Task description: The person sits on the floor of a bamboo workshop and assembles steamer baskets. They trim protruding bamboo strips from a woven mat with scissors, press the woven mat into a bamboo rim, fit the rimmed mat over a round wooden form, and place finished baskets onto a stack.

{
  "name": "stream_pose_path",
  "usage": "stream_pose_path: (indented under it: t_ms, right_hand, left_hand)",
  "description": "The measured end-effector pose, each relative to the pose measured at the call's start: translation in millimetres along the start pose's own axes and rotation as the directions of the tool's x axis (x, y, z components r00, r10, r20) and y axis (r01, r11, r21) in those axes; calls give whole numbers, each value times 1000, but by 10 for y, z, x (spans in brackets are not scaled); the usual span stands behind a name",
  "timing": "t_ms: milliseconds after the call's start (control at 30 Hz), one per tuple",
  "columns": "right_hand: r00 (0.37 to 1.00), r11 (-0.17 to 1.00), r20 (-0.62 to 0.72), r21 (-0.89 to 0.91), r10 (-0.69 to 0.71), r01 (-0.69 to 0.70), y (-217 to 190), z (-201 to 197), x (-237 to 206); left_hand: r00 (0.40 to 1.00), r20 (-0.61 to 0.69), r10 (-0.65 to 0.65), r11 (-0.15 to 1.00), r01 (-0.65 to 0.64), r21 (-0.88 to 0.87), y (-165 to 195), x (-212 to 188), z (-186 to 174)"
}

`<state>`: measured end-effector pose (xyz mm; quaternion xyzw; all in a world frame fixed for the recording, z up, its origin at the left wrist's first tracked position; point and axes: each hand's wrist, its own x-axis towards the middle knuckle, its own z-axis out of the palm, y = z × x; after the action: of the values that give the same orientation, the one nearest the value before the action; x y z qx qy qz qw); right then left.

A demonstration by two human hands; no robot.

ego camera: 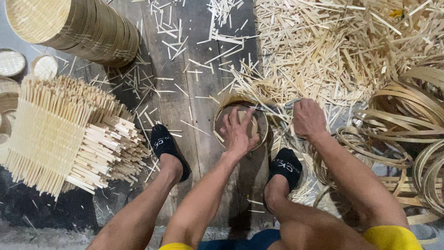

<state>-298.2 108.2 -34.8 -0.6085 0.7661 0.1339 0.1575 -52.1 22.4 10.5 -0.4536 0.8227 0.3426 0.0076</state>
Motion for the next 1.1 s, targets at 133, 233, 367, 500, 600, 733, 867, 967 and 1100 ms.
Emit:
stream_pose_path:
  t_ms: [133, 233, 367, 500, 600, 733, 867, 967, 1100]
  right_hand:
    - [999, 999, -4, 2, 35, -35, -112, -42, 70]
    - [999, 997, 41, 73, -19, 16, 25, -2, -13]
    - [998, 1000, 60, 2, -6, 5, 143, -25, -90]
    - [995, 999, 93, -27, 31, -29, -90, -133, 79]
    - [999, 998, 52, -60, 5, -1, -177, -194, 124]
    - [990, 993, 141, 111, 24, -40, 1, -146, -2]
    - [999, 1000, -39, 14, -4, 4, 89, -7, -50]
    - [997, 997, -72, -74, -16, 10, -21, 60, 31]
    - [991, 998, -131, 58, -6, 13, -94, 73, 33]
  left_hand:
    - [997, 76, 33, 997, -37, 61, -30, 57, -112]
    - [982, 177, 71, 991, -89, 98, -41, 95, -250]
    - [956, 258, 141, 979, -172, 105, -59, 113, -376]
    - [923, 339, 183, 958, -245, 148, -78, 172, -425]
    - [893, 376, 247, 934, -323, 155, -102, 187, -439]
    - [969, 69, 236, 960, -243, 140, -2, 30, -269]
    - [998, -59, -25, 1000, 26, 16, 71, -61, -107]
    - [999, 5, 41, 996, -42, 76, 46, -33, -111]
    - [994, 86, 73, 993, -81, 90, -8, 24, -192]
